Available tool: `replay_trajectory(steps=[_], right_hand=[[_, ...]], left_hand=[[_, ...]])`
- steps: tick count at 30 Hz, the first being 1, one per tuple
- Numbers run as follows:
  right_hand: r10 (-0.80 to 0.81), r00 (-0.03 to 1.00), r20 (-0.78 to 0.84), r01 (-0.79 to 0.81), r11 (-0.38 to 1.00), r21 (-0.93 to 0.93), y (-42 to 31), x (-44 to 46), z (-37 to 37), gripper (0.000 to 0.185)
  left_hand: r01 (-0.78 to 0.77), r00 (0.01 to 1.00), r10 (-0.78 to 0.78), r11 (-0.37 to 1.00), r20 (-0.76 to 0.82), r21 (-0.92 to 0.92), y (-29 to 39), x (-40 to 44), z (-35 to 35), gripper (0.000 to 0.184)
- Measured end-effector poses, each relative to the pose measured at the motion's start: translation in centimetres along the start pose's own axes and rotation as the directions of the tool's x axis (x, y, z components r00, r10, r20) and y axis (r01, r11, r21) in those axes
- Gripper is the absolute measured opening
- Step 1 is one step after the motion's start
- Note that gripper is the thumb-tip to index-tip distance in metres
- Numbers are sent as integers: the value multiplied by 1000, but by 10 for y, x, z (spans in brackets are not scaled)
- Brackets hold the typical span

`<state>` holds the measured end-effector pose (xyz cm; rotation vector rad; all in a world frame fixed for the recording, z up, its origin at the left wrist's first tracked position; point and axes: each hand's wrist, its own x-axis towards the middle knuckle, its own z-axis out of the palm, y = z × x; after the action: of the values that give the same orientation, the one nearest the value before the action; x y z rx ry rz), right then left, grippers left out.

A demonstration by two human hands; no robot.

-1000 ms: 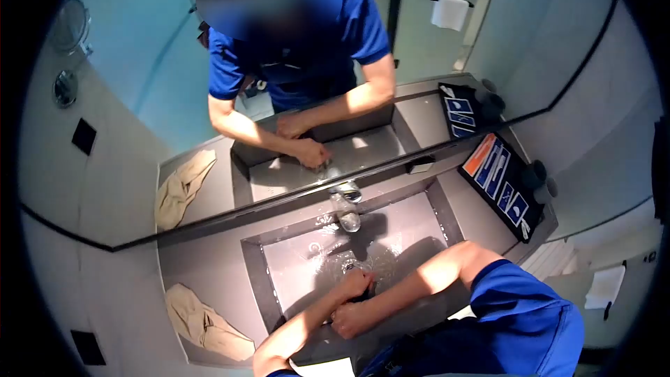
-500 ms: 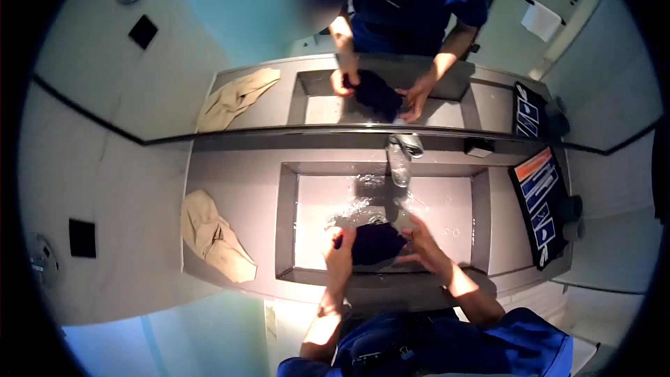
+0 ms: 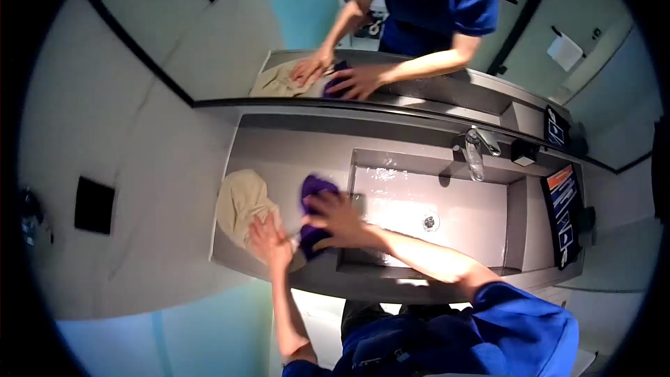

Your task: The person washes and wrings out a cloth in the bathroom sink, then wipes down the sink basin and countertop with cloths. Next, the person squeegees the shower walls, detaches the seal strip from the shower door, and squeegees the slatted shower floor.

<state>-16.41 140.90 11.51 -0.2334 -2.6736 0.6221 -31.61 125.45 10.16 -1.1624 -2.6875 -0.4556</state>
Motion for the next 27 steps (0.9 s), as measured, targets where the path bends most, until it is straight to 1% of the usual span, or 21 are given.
replay_trajectory(steps=[2,3,5,6,7,9,10,11,12,13,15,16,18,19,20,21,22,23,24,26,27], right_hand=[[-163,982,-99,169,984,57,15,60,44,52],[-157,984,-87,148,984,-101,30,93,52,50],[208,975,-80,-209,978,-9,71,133,34,47],[269,937,-221,-311,933,-180,90,129,12,47],[420,893,-161,-440,891,-113,118,115,-17,50],[805,592,-43,-801,581,-140,130,56,-88,55],[545,675,-498,-733,571,-369,162,7,-83,57],[569,665,-484,-746,541,-388,198,-41,-96,57],[773,415,-480,-909,331,-254,160,-36,-130,53],[584,450,-675,-881,169,-442,179,-47,-120,52],[686,405,-605,-905,395,-158,178,-30,-99,50],[848,410,-336,-898,440,13,139,13,-95,47],[460,804,-377,-553,812,-188,87,55,-26,43],[395,903,-171,-424,886,-188,59,64,0,42],[507,841,189,-453,851,-266,1,76,4,41],[232,971,58,-230,973,-32,-34,40,27,40],[197,950,240,-175,978,-111,-73,13,27,36],[-33,999,-24,24,947,-319,-94,-42,59,42],[7,997,-76,-17,992,-127,-104,-82,50,48],[82,995,-64,-82,997,-9,-82,-160,8,45],[199,978,66,-204,975,86,-64,-202,-16,44]], left_hand=[[-20,1000,19,999,25,41,-41,13,13,46],[-33,999,35,996,-14,79,-60,16,20,45],[68,995,-72,996,69,63,-51,21,-4,44],[40,997,-43,997,58,62,-53,22,-6,44],[28,999,-30,998,36,50,-53,22,-4,43],[8,1000,-9,1000,24,29,-56,20,-2,43],[6,999,-7,1000,34,23,-58,21,-1,43],[10,999,-11,1000,33,25,-59,20,-1,43],[-14,999,18,997,-49,74,-63,14,10,44],[0,999,3,997,-42,76,-65,14,7,44],[-18,1000,19,997,-8,77,-60,20,3,44],[-28,999,30,997,-18,71,-60,18,2,45],[-27,998,33,993,-45,116,-65,16,16,46],[-34,997,42,990,-60,137,-68,15,18,46],[-14,1000,14,995,0,103,-66,17,13,48],[-47,998,52,988,-30,148,-77,15,21,48],[-103,992,114,979,-55,178,-89,13,31,48],[-194,977,200,978,-71,76,-89,17,24,46],[-286,955,282,957,-89,-35,-85,20,14,44],[-217,975,214,975,-60,-48,-78,20,9,42],[-203,977,203,979,-64,0,-74,19,10,41]])
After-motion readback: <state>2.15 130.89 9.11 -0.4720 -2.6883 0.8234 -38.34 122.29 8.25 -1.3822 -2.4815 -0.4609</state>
